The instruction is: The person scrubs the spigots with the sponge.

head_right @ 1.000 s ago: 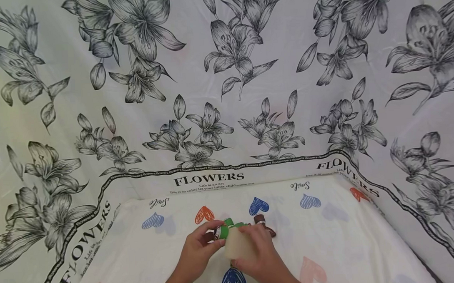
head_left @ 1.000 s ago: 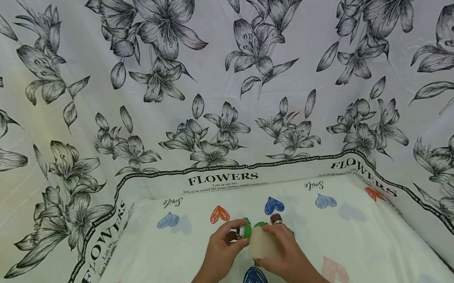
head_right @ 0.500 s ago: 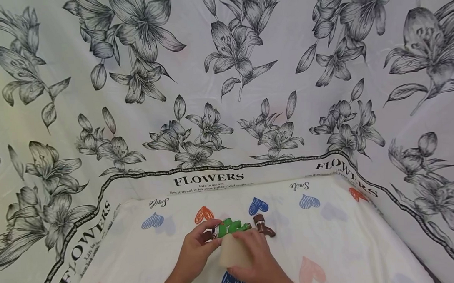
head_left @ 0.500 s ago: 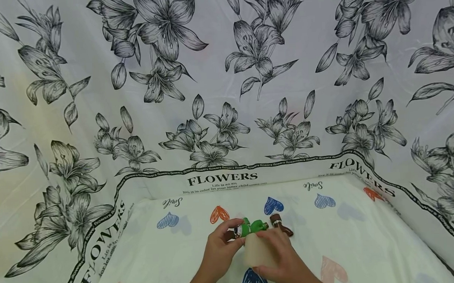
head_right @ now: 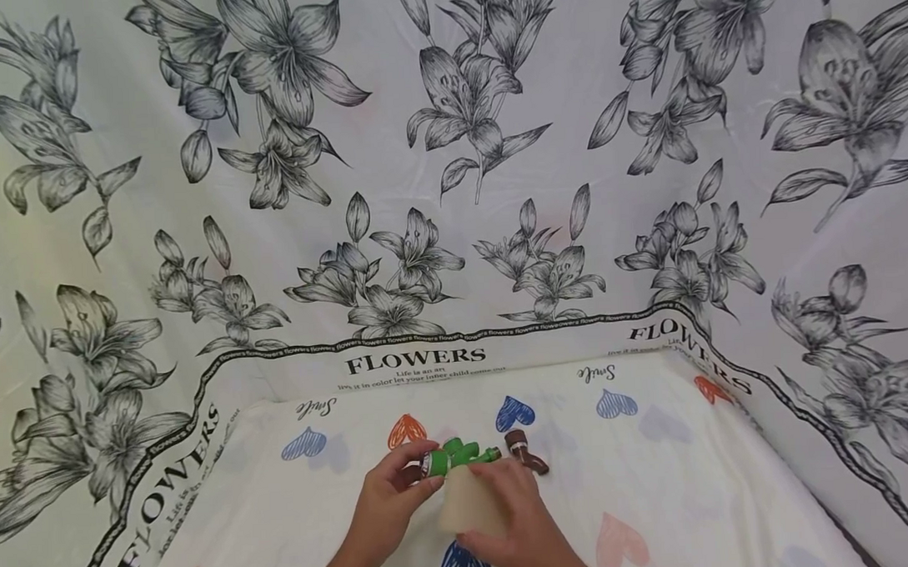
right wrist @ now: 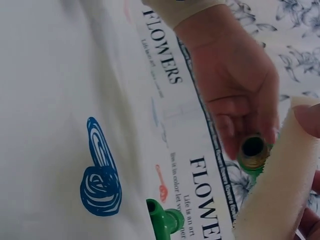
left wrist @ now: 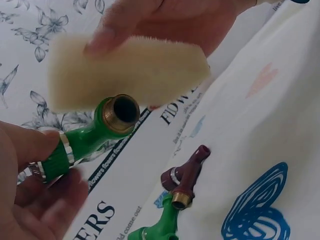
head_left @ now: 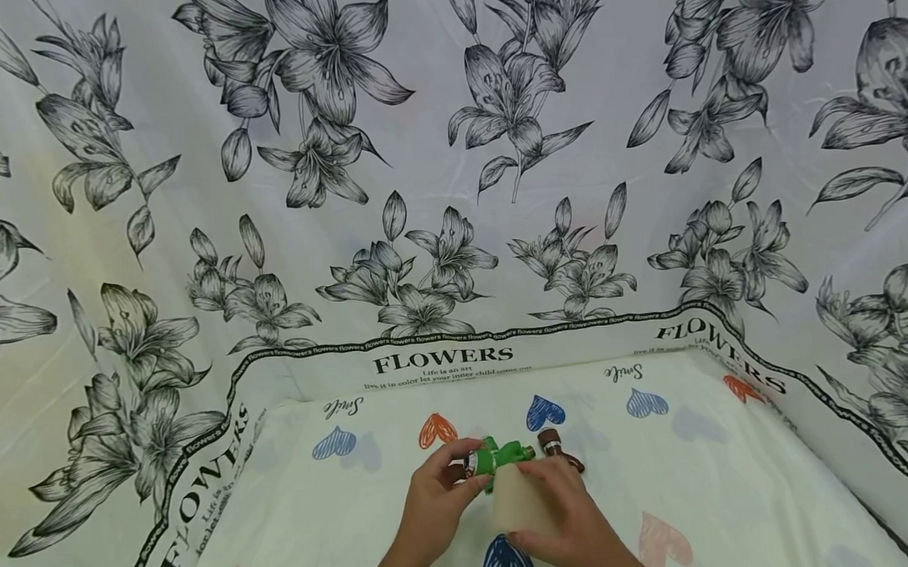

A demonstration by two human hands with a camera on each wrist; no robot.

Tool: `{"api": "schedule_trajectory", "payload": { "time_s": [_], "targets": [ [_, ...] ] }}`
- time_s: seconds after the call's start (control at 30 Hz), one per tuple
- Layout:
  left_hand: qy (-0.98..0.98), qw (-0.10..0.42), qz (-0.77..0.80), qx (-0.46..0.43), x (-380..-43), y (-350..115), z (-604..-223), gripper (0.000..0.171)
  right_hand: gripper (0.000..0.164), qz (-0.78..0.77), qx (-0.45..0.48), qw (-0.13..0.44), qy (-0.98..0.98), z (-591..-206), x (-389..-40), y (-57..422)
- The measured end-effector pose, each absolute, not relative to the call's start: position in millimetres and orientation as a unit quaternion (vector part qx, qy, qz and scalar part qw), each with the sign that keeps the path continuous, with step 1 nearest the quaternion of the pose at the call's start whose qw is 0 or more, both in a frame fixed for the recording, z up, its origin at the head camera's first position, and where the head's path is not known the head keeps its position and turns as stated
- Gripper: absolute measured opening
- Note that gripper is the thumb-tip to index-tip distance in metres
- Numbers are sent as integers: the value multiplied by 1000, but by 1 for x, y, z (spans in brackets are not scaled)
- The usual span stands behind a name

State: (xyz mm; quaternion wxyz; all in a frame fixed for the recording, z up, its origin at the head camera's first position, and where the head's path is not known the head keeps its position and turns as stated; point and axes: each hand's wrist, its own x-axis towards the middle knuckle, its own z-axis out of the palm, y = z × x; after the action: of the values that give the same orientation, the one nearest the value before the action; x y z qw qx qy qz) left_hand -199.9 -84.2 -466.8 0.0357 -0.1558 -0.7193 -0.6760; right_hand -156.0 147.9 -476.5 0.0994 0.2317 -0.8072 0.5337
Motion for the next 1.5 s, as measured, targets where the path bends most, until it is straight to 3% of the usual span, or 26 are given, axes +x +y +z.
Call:
{"api": "schedule_trajectory", "payload": {
  "time_s": [0.3, 0.43, 0.67, 0.9, 1.27, 1.5],
  "targets": [
    [-731, 30, -675, -97, -206, -96, -470, 41, 69, 608, 120, 33, -784, -462, -150, 152],
    [-704, 7, -704, -93, -205, -96, -470, 43, 69, 617, 129, 23, -776, -462, -149, 151],
    [-626, -84, -765, -127, -205, -98, -472, 43, 68, 621, 185, 40, -760, -456, -144, 148],
    [-629, -92, -754, -165, -204, -100, -473, 45, 66, 627, 201, 20, -752, -452, -142, 146],
    [-622, -105, -755, -178, -196, -97, -469, 43, 67, 601, 166, 68, -779, -455, -153, 151],
    [-623, -107, -752, -189, -192, -94, -464, 41, 66, 577, 189, 122, -785, -450, -157, 156]
  ]
}}
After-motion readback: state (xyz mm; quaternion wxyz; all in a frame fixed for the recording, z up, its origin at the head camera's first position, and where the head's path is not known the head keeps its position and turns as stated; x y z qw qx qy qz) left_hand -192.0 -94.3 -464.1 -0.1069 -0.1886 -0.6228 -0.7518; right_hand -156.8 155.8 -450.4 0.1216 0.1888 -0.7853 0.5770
